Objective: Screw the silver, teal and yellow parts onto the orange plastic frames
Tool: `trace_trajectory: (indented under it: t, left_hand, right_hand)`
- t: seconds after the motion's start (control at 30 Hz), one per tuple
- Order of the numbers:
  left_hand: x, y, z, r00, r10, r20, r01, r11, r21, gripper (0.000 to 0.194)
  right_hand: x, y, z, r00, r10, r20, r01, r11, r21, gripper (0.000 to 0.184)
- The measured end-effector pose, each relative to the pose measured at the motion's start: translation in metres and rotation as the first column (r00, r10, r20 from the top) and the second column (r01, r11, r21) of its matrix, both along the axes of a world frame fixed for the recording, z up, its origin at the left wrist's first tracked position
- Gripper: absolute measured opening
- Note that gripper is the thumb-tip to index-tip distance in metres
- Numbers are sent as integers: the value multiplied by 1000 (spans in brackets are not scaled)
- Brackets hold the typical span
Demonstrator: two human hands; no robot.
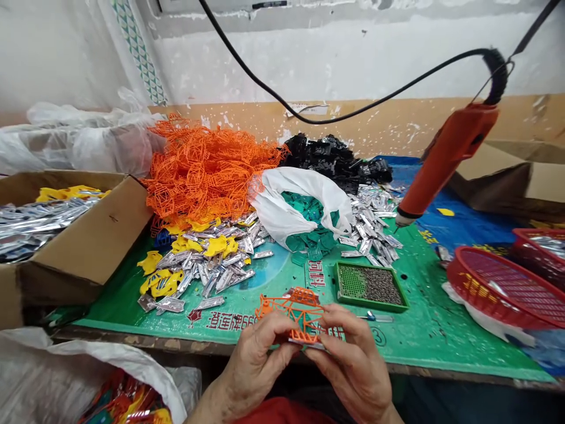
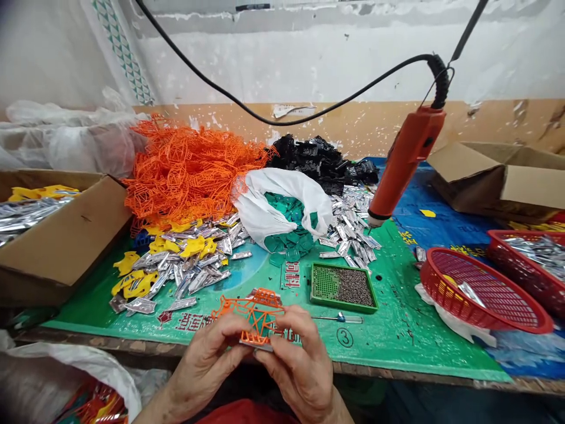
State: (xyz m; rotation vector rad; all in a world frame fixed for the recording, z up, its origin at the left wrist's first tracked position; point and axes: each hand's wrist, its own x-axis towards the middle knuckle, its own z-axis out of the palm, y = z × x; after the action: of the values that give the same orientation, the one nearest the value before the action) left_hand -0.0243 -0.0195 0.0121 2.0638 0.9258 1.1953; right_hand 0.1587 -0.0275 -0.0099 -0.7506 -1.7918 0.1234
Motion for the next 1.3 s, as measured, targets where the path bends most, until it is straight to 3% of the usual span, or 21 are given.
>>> trace_trajectory:
  t: [0.23,0.43,0.7,1.03,1.3]
  left_hand:
    - [-5,-3,1,998,-58,-7,58,996,63,17]
    - [-8,-4,-3,994,-111,-5,111,990,91,26]
    - [-12,-3,-5,983,-177,-42,181,969,166,34]
    - [-20,-5,-6,979,-173,-112,191,965,178,31]
    - [-23,-3,-10,971,-195,-142,218,959,178,37]
  right_hand:
    - [-8,-4,7,997,-70,19,66,987,147,23]
    - [-10,-8,5,994,-105,8,103,986,133,17]
    - [-10,-12,7,968,-244,64,231,959,163,10]
    - [-1,-12,2,967,-178,185,149,976,158,10]
    - [-7,-13,3,974,-177,145,158,978,135,7]
